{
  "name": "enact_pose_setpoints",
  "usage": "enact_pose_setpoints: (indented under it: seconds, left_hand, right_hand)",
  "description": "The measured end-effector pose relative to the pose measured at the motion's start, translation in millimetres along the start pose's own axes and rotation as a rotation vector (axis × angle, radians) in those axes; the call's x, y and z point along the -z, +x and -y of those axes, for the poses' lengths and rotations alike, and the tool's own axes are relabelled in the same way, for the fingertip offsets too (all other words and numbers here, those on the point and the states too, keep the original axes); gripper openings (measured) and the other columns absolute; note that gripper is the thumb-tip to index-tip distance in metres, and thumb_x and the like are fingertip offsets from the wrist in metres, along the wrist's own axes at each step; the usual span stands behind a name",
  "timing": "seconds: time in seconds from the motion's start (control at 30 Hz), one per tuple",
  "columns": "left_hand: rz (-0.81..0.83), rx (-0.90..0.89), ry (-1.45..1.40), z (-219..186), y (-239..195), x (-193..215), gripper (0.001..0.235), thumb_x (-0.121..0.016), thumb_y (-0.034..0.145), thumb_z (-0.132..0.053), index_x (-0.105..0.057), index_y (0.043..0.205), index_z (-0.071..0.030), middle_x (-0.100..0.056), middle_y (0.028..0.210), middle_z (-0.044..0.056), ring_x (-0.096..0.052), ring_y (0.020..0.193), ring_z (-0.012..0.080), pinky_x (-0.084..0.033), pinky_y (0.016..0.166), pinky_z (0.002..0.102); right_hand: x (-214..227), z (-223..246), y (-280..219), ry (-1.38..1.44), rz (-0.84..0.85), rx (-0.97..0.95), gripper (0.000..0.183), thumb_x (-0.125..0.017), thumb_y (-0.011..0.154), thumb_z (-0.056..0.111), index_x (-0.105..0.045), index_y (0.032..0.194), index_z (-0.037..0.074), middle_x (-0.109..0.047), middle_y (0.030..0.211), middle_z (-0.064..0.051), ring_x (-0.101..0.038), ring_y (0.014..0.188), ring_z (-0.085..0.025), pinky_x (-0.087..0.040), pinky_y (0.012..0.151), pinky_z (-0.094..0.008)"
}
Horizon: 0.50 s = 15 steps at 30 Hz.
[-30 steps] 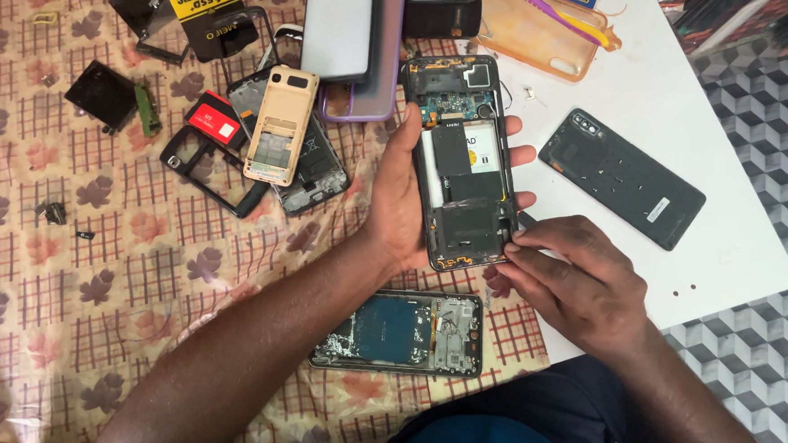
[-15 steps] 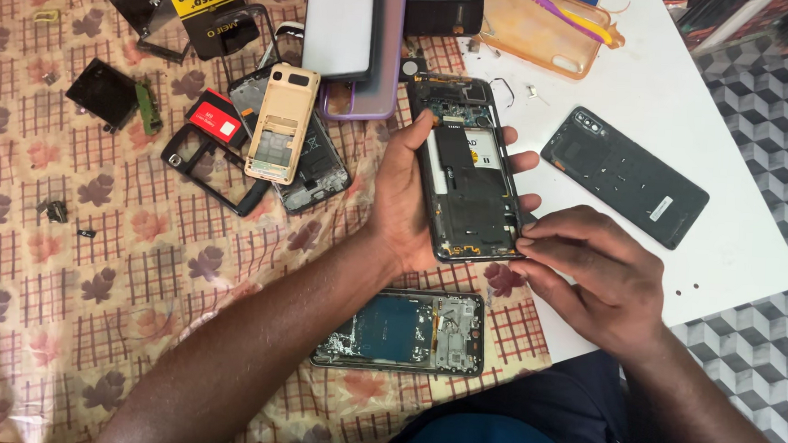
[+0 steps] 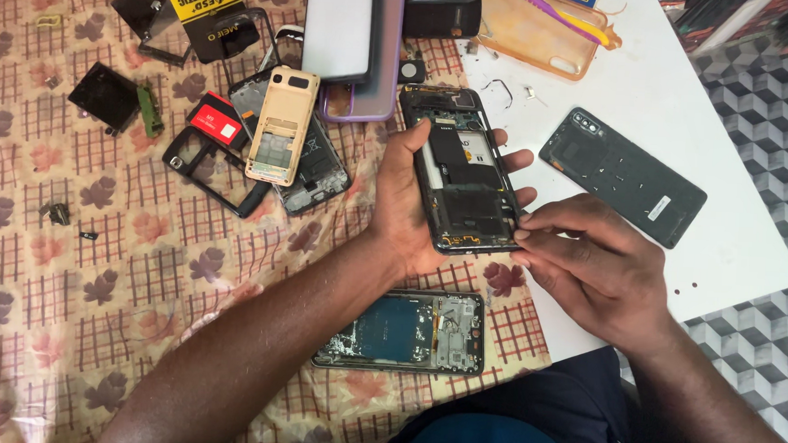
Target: The person disassembles a smartphone, removes the back cover, and uses a screwdriver to manipulate internal components. They then use a toothbrush to clean the interior of the device.
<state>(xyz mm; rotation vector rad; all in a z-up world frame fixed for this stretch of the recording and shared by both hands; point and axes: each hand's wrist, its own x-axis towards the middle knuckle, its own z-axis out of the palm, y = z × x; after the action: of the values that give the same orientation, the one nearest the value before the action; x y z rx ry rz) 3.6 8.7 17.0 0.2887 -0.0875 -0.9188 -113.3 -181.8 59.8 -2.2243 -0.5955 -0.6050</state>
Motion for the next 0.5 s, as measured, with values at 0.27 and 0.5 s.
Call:
enact_pose_setpoints:
  seconds: [0.27, 0.5]
  left_hand:
    - [0.097, 0.020, -0.081, 3.3, -1.2, -0.8, 0.078, -0.048, 0.102, -0.066, -0.052, 0.145, -0.001, -0.060, 0.137, 0.027, -0.067, 0.119, 0.0454, -0.060, 0.095, 0.059]
    - [0.088, 0.006, -0.073, 4.7, -2.1, -1.5, 0.071, -0.049, 0.105, -0.059, -0.050, 0.146, -0.001, -0.060, 0.137, 0.027, -0.066, 0.119, 0.0451, -0.060, 0.094, 0.059]
  right_hand:
    - [-14.1, 11.8, 5.9, -0.228, -0.095, 0.226, 0.041, -0.092, 0.077, 0.018, -0.076, 0.114, 0.009, -0.068, 0.116, -0.005, -0.063, 0.100, -0.024, -0.054, 0.078, -0.037]
    - [-14.8, 9.5, 4.9, -0.314, -0.115, 0.307, 0.042, -0.095, 0.078, 0.013, -0.077, 0.114, 0.008, -0.068, 0.114, -0.004, -0.065, 0.100, -0.024, -0.056, 0.076, -0.033]
